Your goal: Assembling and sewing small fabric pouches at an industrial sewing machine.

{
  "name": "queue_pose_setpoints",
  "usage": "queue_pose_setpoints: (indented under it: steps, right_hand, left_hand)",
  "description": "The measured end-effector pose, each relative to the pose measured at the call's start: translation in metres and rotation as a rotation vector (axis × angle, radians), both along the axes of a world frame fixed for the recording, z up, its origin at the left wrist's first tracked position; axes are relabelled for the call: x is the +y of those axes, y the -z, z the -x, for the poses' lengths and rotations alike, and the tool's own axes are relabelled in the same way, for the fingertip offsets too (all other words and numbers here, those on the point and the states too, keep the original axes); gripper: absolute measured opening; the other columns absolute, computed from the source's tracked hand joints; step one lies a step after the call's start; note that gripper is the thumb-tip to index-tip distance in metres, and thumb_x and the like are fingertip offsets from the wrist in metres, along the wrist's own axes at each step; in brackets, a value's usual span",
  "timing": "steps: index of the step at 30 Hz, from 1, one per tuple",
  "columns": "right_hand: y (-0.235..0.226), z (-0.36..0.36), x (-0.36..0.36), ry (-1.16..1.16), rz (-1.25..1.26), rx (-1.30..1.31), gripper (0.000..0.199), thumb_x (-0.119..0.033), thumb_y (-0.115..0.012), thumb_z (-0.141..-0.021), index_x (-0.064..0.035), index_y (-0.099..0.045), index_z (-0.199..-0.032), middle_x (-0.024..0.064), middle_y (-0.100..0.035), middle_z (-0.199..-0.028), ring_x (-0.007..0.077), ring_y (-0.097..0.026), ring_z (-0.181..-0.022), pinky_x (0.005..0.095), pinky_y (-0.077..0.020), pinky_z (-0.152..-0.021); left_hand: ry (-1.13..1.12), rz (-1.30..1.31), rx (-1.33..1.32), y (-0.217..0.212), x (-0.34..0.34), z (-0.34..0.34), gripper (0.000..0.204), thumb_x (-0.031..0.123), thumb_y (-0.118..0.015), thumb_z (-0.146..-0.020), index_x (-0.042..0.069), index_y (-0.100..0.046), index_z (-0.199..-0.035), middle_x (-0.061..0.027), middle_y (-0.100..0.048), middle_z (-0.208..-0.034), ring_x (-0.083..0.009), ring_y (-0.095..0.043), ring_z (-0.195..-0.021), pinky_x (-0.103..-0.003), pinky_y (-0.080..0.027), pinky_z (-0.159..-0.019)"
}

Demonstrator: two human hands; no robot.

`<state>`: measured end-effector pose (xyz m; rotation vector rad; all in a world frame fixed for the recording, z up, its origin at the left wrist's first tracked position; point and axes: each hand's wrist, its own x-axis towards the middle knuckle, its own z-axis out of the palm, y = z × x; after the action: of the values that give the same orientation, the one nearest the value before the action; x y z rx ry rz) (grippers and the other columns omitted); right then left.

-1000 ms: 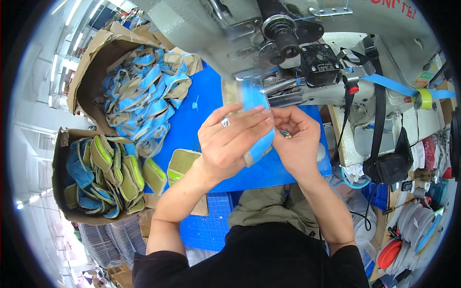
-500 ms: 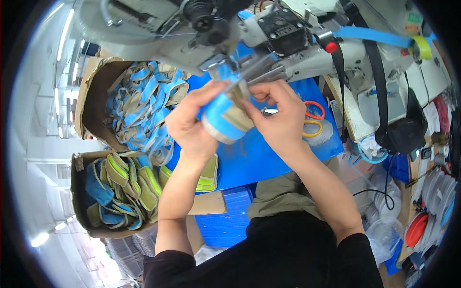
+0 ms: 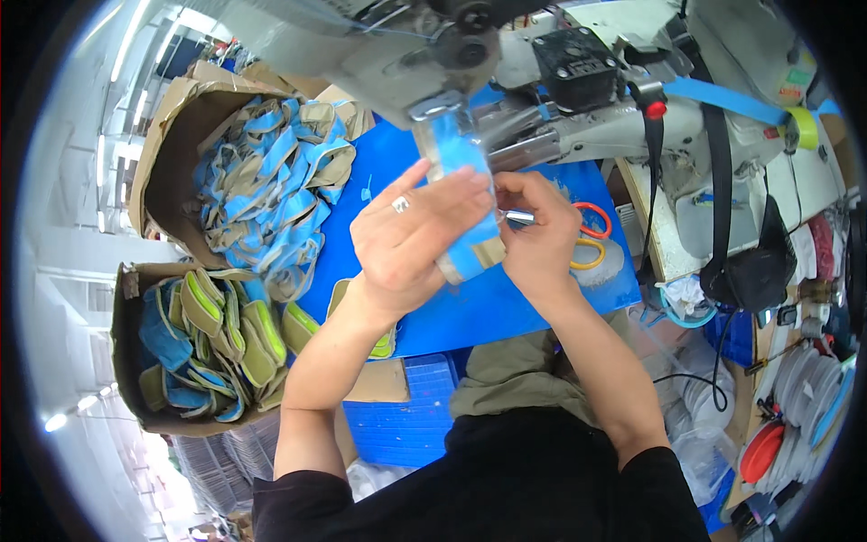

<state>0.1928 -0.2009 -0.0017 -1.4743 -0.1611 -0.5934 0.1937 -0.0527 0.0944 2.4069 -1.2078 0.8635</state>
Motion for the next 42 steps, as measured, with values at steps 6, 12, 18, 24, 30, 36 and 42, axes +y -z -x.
queue_pose_setpoints:
  steps: [6,12,18,24,30,36,42]
  right_hand:
    - [0.003,-0.006,-0.006,-0.080,-0.107,0.064,0.020,0.005,-0.079,-0.080,0.0001,-0.074,-0.098,0.0090,-0.075,-0.090,0.0163,-0.075,-0.081,0.0287,-0.0594,-0.075]
    - [-0.021,-0.006,-0.017,-0.226,-0.248,0.281,0.020,0.005,-0.077,-0.083,0.0036,-0.075,-0.103,0.0071,-0.078,-0.090,0.0102,-0.073,-0.080,0.0261,-0.0597,-0.076]
    - [-0.020,-0.001,-0.014,-0.229,-0.300,0.264,0.023,0.001,-0.079,-0.083,0.0012,-0.074,-0.106,0.0059,-0.075,-0.088,0.0103,-0.071,-0.077,0.0255,-0.0582,-0.071]
    - [-0.006,0.002,-0.016,-0.118,-0.061,0.114,0.022,-0.003,-0.082,-0.084,-0.0022,-0.073,-0.105,0.0058,-0.072,-0.088,0.0121,-0.068,-0.074,0.0272,-0.0561,-0.066]
    - [-0.006,0.002,-0.014,-0.218,-0.180,0.161,0.019,0.001,-0.079,-0.085,-0.0013,-0.075,-0.104,0.0057,-0.072,-0.089,0.0113,-0.069,-0.076,0.0262,-0.0566,-0.069]
    - [-0.012,0.006,-0.018,-0.251,-0.200,0.231,0.017,0.004,-0.075,-0.088,0.0016,-0.075,-0.105,0.0046,-0.074,-0.090,0.0080,-0.069,-0.078,0.0243,-0.0573,-0.072]
    - [-0.029,0.003,-0.031,-0.395,-0.327,0.351,0.020,0.004,-0.071,-0.092,0.0041,-0.073,-0.111,0.0019,-0.073,-0.089,0.0043,-0.067,-0.076,0.0208,-0.0549,-0.070]
  left_hand:
    - [0.000,-0.026,-0.033,0.001,-0.001,-0.004,0.032,0.005,-0.066,-0.077,0.008,-0.081,-0.105,-0.0072,-0.080,-0.110,-0.0225,-0.076,-0.110,-0.044,-0.052,-0.107]
    - [-0.036,-0.034,-0.046,0.003,-0.003,-0.013,0.030,0.006,-0.069,-0.078,0.009,-0.081,-0.105,-0.0068,-0.080,-0.109,-0.0220,-0.077,-0.108,-0.044,-0.052,-0.107]
    - [-0.027,0.178,0.045,0.010,0.005,-0.016,0.035,0.015,-0.084,-0.078,0.004,-0.076,-0.110,-0.0117,-0.080,-0.107,-0.0254,-0.078,-0.101,-0.051,-0.052,-0.107]
    - [0.028,0.211,0.045,0.014,0.007,-0.016,0.031,0.009,-0.084,-0.081,0.000,-0.072,-0.109,-0.0166,-0.079,-0.108,-0.0307,-0.077,-0.106,-0.056,-0.049,-0.110]
    - [-0.028,-0.042,-0.046,0.007,0.000,-0.003,0.031,0.017,-0.079,-0.076,0.008,-0.079,-0.106,-0.0075,-0.078,-0.111,-0.0237,-0.076,-0.109,-0.046,-0.049,-0.111]
    - [-0.041,-0.067,-0.115,0.006,0.000,-0.004,0.030,0.010,-0.071,-0.075,0.011,-0.081,-0.103,-0.0043,-0.079,-0.106,-0.0221,-0.076,-0.106,-0.046,-0.049,-0.110]
    - [-0.061,-0.063,-0.145,0.005,-0.001,-0.020,0.031,0.012,-0.073,-0.074,0.013,-0.082,-0.104,-0.0039,-0.078,-0.108,-0.0218,-0.076,-0.105,-0.047,-0.050,-0.109]
